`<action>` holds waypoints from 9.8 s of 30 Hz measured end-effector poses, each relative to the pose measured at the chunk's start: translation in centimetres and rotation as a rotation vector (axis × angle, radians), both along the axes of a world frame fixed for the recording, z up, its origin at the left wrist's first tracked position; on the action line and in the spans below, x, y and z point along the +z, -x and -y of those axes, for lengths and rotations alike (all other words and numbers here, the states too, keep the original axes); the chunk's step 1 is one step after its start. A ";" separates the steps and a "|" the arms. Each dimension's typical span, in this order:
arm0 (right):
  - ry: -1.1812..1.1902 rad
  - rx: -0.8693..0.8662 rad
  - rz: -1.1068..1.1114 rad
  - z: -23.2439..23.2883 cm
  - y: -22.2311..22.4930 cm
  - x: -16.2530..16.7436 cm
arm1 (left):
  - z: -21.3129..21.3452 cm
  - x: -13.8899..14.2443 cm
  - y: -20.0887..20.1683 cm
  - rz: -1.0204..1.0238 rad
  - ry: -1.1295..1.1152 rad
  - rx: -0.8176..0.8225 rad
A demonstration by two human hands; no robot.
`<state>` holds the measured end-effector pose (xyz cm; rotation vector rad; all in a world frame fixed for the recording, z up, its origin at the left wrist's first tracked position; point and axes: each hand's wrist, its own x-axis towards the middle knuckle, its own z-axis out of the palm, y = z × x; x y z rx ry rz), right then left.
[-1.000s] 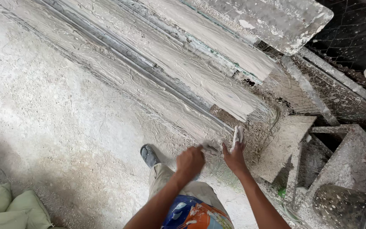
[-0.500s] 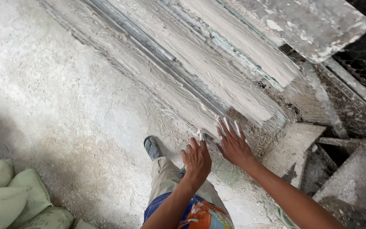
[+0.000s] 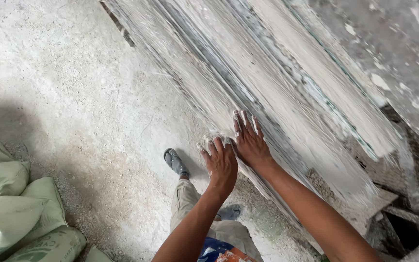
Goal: The person scoops white plaster paste from a bowl and rubs it by hand into the grooves of long decorative molding pieces laid on the floor, working along each mold section to coat the channels, then returns to the bowl for more paste.
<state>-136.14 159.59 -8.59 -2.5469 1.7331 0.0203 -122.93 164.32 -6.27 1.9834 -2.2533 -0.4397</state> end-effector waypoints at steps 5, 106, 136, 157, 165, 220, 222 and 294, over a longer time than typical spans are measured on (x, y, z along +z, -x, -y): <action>-0.017 -0.005 0.055 10.2 -6.4 0.2 | 10.7 -0.7 -5.7 -0.017 -0.106 0.013; -0.209 0.003 -0.099 143.2 -91.4 4.0 | 147.1 0.5 -94.8 0.036 -0.262 -0.254; -0.204 -0.451 -0.015 163.0 -106.9 3.2 | 166.0 -2.2 -110.8 -0.975 0.447 0.406; -0.220 -0.500 0.129 102.0 -67.9 3.7 | 108.6 4.3 -79.7 -0.683 0.361 0.298; -0.112 -0.503 -0.030 79.4 -52.5 2.6 | 88.7 1.7 -71.0 -0.606 0.542 0.153; -0.189 -0.018 -0.119 6.2 -2.5 0.8 | 13.0 2.9 -22.1 -0.699 0.409 0.320; -0.068 0.027 -0.114 12.5 -6.8 1.0 | 15.1 2.0 -24.9 -0.664 0.443 0.376; 0.165 -0.761 2.764 171.3 -85.3 -0.7 | 187.4 4.5 -90.9 -0.177 -0.036 -0.758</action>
